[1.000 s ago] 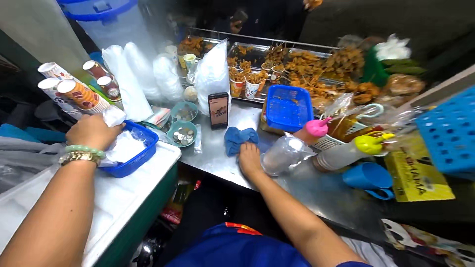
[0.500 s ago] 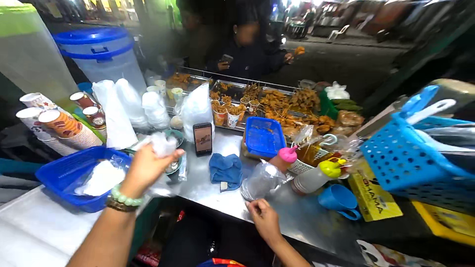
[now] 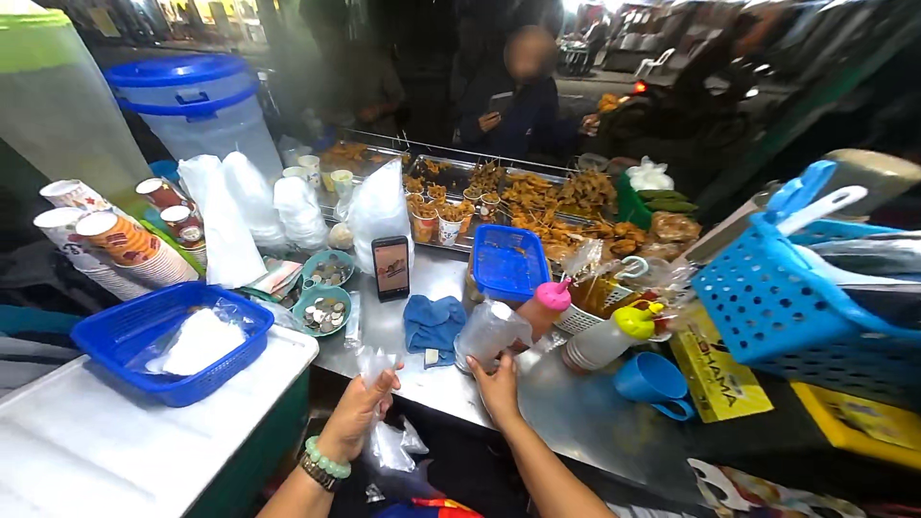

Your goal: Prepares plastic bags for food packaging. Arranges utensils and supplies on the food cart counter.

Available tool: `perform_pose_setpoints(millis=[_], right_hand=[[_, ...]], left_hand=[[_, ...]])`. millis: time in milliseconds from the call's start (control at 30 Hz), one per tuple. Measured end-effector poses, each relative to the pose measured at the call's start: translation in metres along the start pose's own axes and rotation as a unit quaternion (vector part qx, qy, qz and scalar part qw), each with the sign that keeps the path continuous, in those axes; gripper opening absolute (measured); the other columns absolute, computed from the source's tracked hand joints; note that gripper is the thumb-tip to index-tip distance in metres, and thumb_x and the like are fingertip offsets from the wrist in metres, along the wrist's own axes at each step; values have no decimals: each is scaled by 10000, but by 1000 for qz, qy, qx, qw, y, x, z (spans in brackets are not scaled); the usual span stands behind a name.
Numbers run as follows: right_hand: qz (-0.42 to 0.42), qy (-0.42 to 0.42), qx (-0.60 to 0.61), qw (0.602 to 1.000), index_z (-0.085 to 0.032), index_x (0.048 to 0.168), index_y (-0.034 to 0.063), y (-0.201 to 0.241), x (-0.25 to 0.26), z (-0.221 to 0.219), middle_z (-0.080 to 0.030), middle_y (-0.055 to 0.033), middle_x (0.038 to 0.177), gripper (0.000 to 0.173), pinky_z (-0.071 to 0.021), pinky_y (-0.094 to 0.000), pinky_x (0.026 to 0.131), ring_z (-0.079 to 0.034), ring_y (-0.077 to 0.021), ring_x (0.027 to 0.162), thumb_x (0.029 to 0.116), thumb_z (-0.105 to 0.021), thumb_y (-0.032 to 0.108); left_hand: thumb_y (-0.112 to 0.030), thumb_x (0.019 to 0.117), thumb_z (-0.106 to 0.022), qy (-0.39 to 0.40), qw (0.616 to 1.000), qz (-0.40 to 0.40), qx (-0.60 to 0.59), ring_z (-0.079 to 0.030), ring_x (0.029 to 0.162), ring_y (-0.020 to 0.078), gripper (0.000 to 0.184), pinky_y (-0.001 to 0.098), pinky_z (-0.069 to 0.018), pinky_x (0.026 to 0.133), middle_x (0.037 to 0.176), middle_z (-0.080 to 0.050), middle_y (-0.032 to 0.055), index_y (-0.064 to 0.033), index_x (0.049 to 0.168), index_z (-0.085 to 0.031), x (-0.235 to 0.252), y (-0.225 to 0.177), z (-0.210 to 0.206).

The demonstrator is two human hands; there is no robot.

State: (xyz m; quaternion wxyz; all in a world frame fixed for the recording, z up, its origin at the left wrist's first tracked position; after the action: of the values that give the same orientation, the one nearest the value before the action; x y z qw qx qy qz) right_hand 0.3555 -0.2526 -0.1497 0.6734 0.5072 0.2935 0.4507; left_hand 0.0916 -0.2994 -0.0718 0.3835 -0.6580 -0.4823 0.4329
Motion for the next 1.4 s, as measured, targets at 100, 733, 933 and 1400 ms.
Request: perform_pose_setpoints(millis=[100,733,933,1400], right_hand=[[41,-8,-2,999,-431,1448,-116,19,-10,10,-457,-353,1417,763,-562,-430,878,-631,-360,1087,864,-808,200],[50,319,199,925,-629,1278,-34,103,-89,-37,-651,-84,1148,457,-574,-220,788,-658,-75,916,899,-745,195],[54,239,237,940,-718,984,-5,102,-82,-29,-692,-26,931,114,-554,-192,775,-646,-33,816,955,-662,90],[-13,296,318,901,-638,942,8,100,-89,-31,-679,-26,890,33,-590,-252,766,-668,-77,789,936,-670,10]], left_hand=[[-429,1104,-256,-19,999,5,-35,-561,585,43,539,167,-485,517,892,-664,26,-35,1262,-589,1,3,3],[-206,1097,-444,-111,989,-63,-78,-694,758,112,273,277,-605,741,857,-706,61,10,1132,-606,-12,10,-34],[-217,1106,-425,-154,982,-78,-74,-622,597,105,276,255,-557,569,743,-649,37,-5,1080,-599,-10,21,-37],[-210,1112,-400,-168,981,-82,-60,-705,789,112,297,292,-614,756,861,-700,59,9,1115,-602,-6,22,-44]])
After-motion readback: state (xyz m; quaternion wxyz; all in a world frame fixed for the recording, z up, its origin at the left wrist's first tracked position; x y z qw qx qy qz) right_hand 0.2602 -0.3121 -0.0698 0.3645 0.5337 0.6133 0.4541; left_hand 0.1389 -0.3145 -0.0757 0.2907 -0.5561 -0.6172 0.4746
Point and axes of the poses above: each hand's wrist, its own x-axis towards the middle knuckle, its own z-axis out of the back of the hand, y = z × x, the point moved 6 cm from there along x, towards the middle knuckle
